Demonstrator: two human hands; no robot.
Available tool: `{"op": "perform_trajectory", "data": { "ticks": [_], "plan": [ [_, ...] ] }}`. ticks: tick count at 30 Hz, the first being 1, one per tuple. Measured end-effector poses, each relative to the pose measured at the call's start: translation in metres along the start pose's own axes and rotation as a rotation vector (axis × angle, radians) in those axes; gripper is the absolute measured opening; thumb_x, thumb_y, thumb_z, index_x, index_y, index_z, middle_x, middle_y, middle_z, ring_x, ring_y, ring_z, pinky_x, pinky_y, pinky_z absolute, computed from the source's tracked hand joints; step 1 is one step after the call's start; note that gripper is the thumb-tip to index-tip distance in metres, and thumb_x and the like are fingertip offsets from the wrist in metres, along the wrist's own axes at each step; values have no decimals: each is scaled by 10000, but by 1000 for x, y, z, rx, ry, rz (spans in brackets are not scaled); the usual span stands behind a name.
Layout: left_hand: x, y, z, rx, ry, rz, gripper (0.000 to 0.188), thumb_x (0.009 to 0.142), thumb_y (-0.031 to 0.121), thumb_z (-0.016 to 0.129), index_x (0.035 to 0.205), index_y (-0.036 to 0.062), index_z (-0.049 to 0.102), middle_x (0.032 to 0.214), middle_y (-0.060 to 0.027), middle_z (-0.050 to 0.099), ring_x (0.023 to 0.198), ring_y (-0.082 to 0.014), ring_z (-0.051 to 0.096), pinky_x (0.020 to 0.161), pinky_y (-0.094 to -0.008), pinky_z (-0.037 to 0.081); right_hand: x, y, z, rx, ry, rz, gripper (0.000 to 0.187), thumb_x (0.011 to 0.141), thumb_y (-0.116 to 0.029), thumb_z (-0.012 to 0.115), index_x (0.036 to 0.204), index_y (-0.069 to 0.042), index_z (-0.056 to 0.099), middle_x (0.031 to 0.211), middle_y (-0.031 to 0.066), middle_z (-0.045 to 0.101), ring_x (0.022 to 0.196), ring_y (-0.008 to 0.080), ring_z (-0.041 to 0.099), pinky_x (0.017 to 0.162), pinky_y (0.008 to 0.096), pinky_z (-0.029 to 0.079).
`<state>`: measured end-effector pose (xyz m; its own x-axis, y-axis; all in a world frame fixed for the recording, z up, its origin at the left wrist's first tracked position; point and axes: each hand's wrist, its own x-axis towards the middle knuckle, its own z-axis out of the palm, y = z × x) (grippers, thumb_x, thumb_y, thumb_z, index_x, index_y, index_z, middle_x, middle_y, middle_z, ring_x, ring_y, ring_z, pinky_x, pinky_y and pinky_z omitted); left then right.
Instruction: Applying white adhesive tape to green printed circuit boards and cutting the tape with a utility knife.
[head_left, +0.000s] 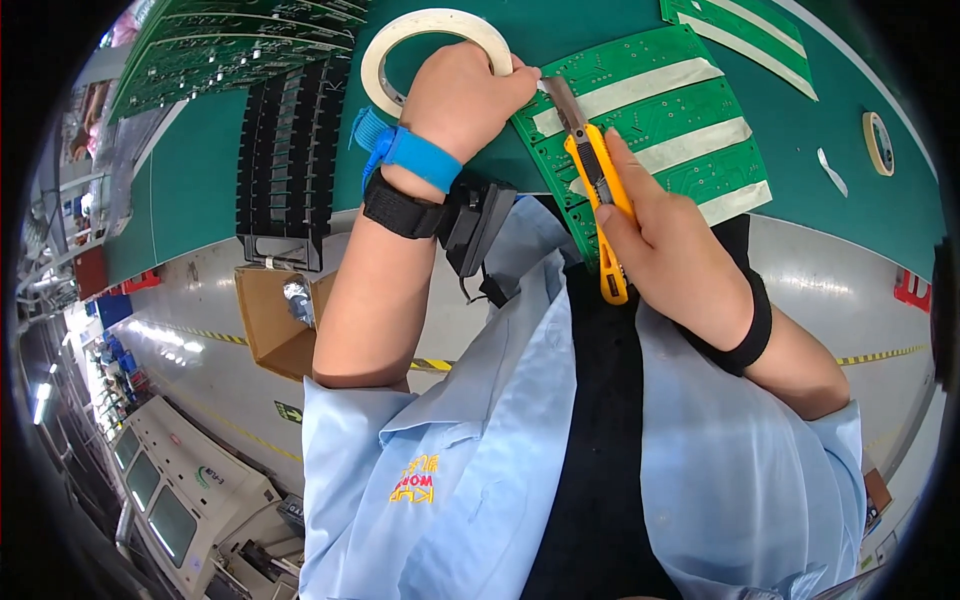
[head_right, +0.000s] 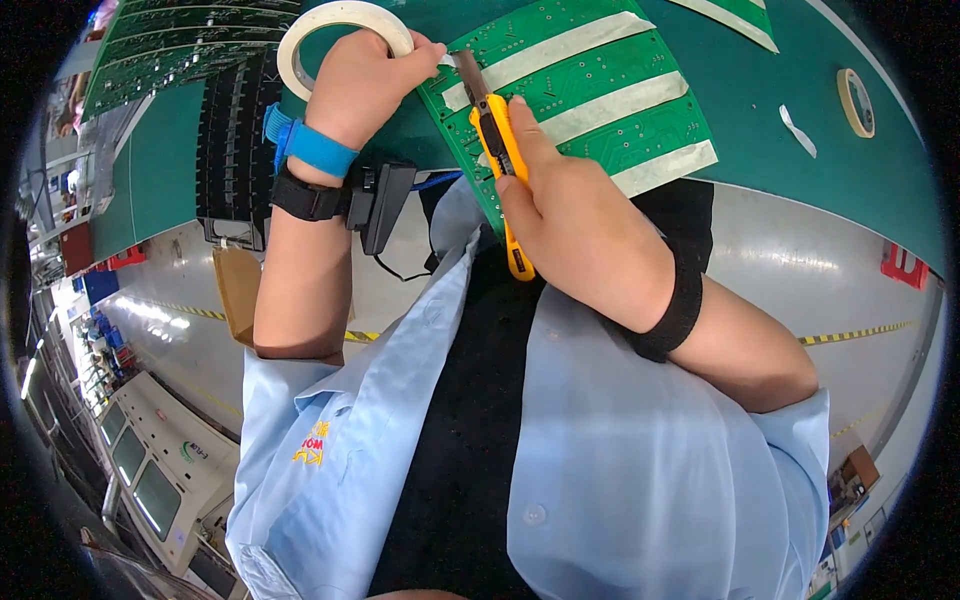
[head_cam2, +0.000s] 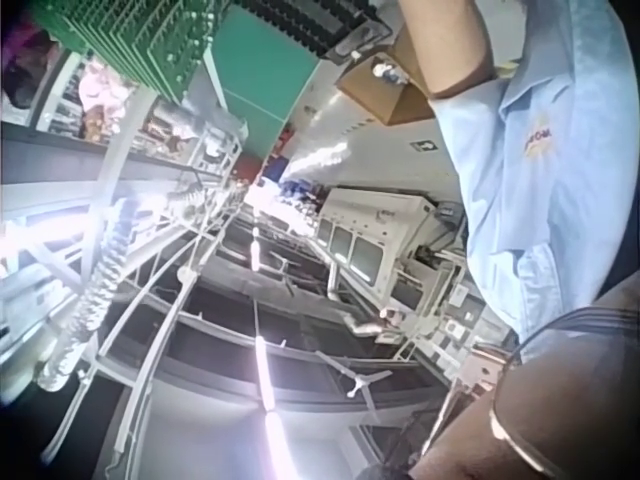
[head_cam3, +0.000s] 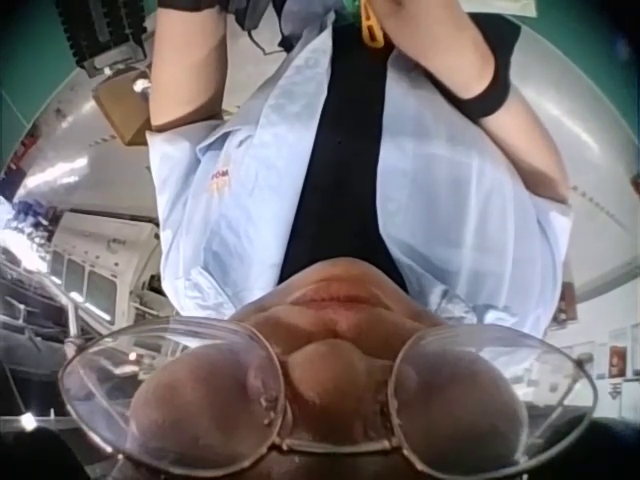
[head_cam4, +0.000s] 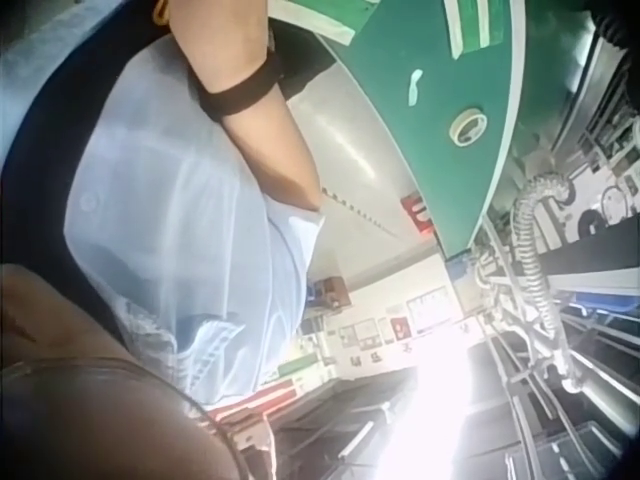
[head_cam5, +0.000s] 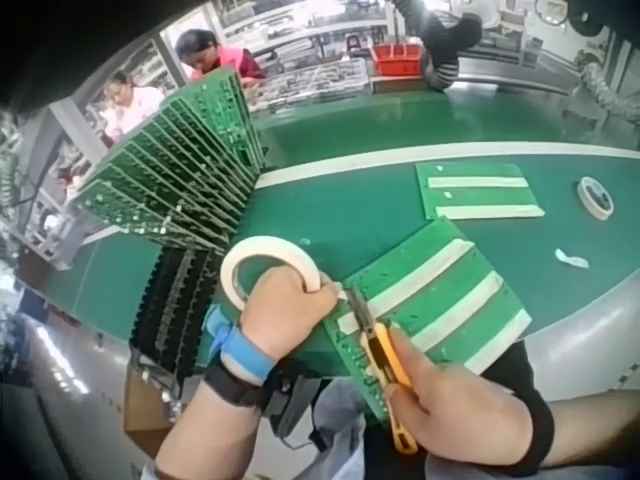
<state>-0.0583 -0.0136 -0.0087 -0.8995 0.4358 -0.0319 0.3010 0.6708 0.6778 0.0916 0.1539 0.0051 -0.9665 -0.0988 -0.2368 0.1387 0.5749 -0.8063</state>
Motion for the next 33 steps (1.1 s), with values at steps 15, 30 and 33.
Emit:
{"op": "perform_trajectory", "data": {
  "ticks": [15, 30, 33],
  "plan": [
    [-6, -1, 6, 75, 34, 98, 225, 800, 250, 647, 827, 31, 693, 718, -163, 655, 698, -338, 640, 653, -381, 508, -1, -4, 8, -163, 57, -48, 593, 901, -115, 539, 1396, 105, 299, 610, 223, 572, 552, 356, 593, 543, 412, 465],
    [-9, 0, 14, 35, 194, 138, 231, 827, 255, 653, 884, 36, 693, 693, -143, 648, 679, -317, 642, 642, -360, 502, -1, -4, 8, -135, 93, -60, 628, 886, -112, 549, 1417, 88, 278, 595, 215, 563, 530, 353, 585, 525, 405, 456],
    [-12, 9, 9, 72, 64, 42, 216, 823, 203, 625, 809, -5, 681, 724, -190, 654, 720, -363, 642, 677, -411, 516, -1, -5, 9, -148, 92, -58, 634, 882, -114, 553, 1416, 91, 279, 590, 214, 562, 525, 356, 581, 521, 411, 455]
  ]
}}
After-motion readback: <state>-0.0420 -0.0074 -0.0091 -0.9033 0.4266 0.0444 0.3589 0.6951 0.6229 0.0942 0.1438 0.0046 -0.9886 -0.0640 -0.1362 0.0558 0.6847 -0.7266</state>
